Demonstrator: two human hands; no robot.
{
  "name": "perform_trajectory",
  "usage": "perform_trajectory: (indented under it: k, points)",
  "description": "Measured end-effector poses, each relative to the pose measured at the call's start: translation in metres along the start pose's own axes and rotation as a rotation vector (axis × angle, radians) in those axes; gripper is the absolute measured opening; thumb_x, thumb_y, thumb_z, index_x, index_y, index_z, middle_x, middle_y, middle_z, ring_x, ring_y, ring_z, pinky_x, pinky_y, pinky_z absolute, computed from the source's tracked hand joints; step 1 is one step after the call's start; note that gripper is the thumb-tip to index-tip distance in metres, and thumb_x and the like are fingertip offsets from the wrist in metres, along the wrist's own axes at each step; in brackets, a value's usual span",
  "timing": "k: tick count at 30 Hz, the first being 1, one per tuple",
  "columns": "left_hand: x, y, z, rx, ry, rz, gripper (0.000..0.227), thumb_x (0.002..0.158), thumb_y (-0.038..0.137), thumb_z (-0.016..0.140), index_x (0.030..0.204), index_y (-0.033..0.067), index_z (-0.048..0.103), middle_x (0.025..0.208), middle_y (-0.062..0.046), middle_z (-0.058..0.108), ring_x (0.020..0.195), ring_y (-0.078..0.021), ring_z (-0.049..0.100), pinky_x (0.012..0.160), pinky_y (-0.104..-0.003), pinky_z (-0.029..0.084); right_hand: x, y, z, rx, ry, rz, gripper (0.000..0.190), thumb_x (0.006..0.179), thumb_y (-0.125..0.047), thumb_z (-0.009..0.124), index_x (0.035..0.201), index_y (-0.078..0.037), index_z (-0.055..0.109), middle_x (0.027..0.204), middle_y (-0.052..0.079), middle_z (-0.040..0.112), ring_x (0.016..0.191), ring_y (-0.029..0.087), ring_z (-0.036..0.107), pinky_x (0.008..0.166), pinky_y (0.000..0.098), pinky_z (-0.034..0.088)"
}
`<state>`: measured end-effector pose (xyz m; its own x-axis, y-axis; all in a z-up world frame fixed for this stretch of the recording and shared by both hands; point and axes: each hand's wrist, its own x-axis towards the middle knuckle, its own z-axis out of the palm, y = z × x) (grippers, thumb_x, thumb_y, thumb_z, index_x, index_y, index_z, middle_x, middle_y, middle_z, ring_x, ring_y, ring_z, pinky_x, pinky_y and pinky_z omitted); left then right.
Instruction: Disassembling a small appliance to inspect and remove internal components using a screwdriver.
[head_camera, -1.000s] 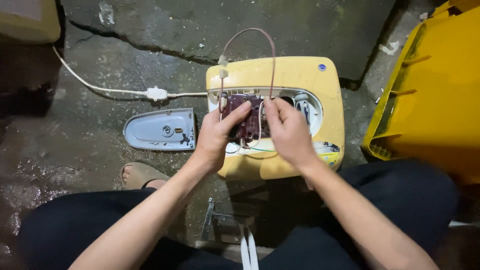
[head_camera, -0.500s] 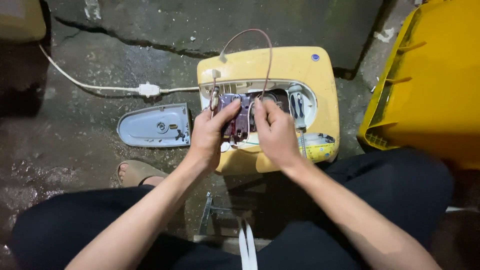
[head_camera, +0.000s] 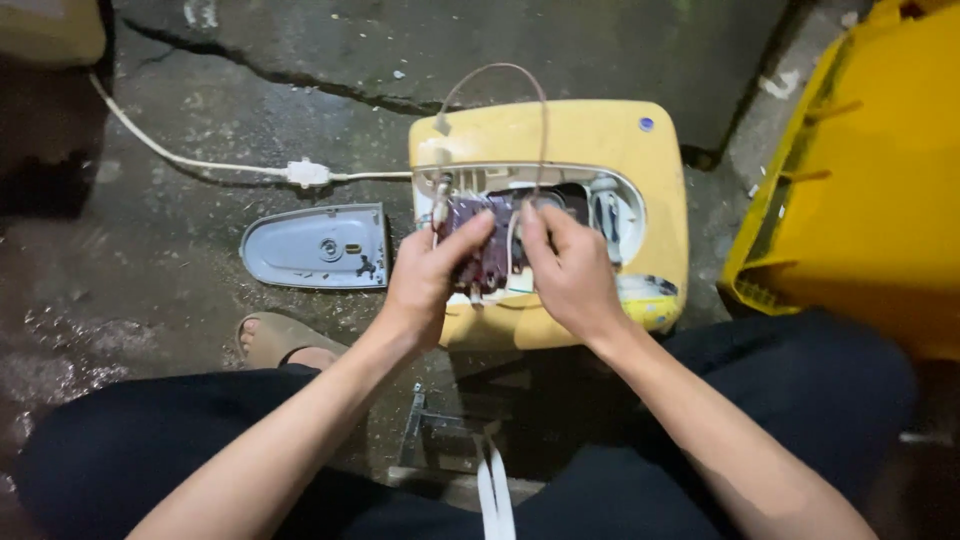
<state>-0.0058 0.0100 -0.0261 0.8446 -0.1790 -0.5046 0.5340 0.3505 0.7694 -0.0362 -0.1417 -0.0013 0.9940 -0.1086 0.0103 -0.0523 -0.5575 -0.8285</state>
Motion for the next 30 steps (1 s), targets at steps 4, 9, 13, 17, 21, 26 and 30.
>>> perform_trajectory:
  k: [4,9,13,17,21,26,30]
  points:
    - [-0.012,0.015,-0.003,0.044,0.026,-0.008,0.032,0.08,0.028,0.086,0.083,0.0004,0.069,0.067,-0.01,0.065,0.059,-0.0156,0.063,0.048,-0.032,0.055,-0.006,-0.001,0.006,0.098,-0.037,0.076,0.047,0.112,-0.029,0.045,0.07,-0.01,0.052,0.051,0.009,0.051,0.057,0.013,0.047,0.061,0.0307,0.044]
    - [-0.02,0.033,-0.006,0.107,-0.007,0.106,0.029,0.083,0.031,0.083,0.079,0.0068,0.068,0.065,-0.006,0.062,0.061,-0.0116,0.061,0.049,-0.027,0.054,0.002,-0.022,0.006,0.293,-0.131,0.15,0.053,0.114,-0.04,0.041,0.073,-0.012,0.061,0.062,0.005,0.061,0.064,0.015,0.058,0.071,0.0313,0.055]
    - [-0.025,0.032,-0.008,0.116,-0.014,0.14,0.028,0.084,0.029,0.083,0.078,0.0058,0.067,0.062,-0.008,0.062,0.059,-0.0136,0.063,0.048,-0.029,0.055,-0.003,-0.021,0.016,0.301,-0.125,0.082,0.054,0.116,-0.035,0.036,0.074,-0.011,0.061,0.062,0.004,0.058,0.065,0.015,0.059,0.072,0.0313,0.054]
    - [-0.027,0.033,-0.005,0.227,-0.031,0.194,0.03,0.085,0.033,0.083,0.078,0.0086,0.068,0.063,-0.006,0.065,0.062,-0.011,0.063,0.051,-0.029,0.056,-0.008,-0.028,0.017,0.202,-0.041,0.026,0.054,0.117,-0.03,0.036,0.075,-0.006,0.06,0.064,0.011,0.058,0.072,0.014,0.054,0.073,0.0367,0.051]
    - [-0.035,0.041,0.0,0.276,-0.032,0.231,0.031,0.086,0.034,0.082,0.081,0.0073,0.067,0.067,-0.008,0.066,0.067,-0.0123,0.062,0.058,-0.031,0.056,-0.006,-0.019,0.019,0.35,-0.028,0.081,0.047,0.116,-0.032,0.037,0.078,-0.014,0.059,0.065,0.001,0.058,0.063,0.009,0.055,0.06,0.0244,0.052]
    - [-0.036,0.034,0.003,0.284,-0.017,0.26,0.03,0.088,0.034,0.08,0.085,0.0065,0.068,0.07,-0.007,0.067,0.071,-0.0123,0.062,0.063,-0.032,0.057,-0.005,-0.019,0.024,0.461,-0.004,0.088,0.045,0.115,-0.032,0.037,0.083,-0.013,0.061,0.067,0.001,0.058,0.063,0.008,0.056,0.06,0.0235,0.053]
    - [-0.045,0.037,0.009,0.321,-0.022,0.336,0.031,0.091,0.034,0.078,0.091,0.0044,0.069,0.076,-0.009,0.069,0.078,-0.0127,0.061,0.069,-0.034,0.057,-0.007,-0.012,0.025,0.48,0.071,0.043,0.045,0.116,-0.028,0.035,0.084,-0.012,0.063,0.07,0.001,0.06,0.064,0.007,0.054,0.062,0.023,0.051]
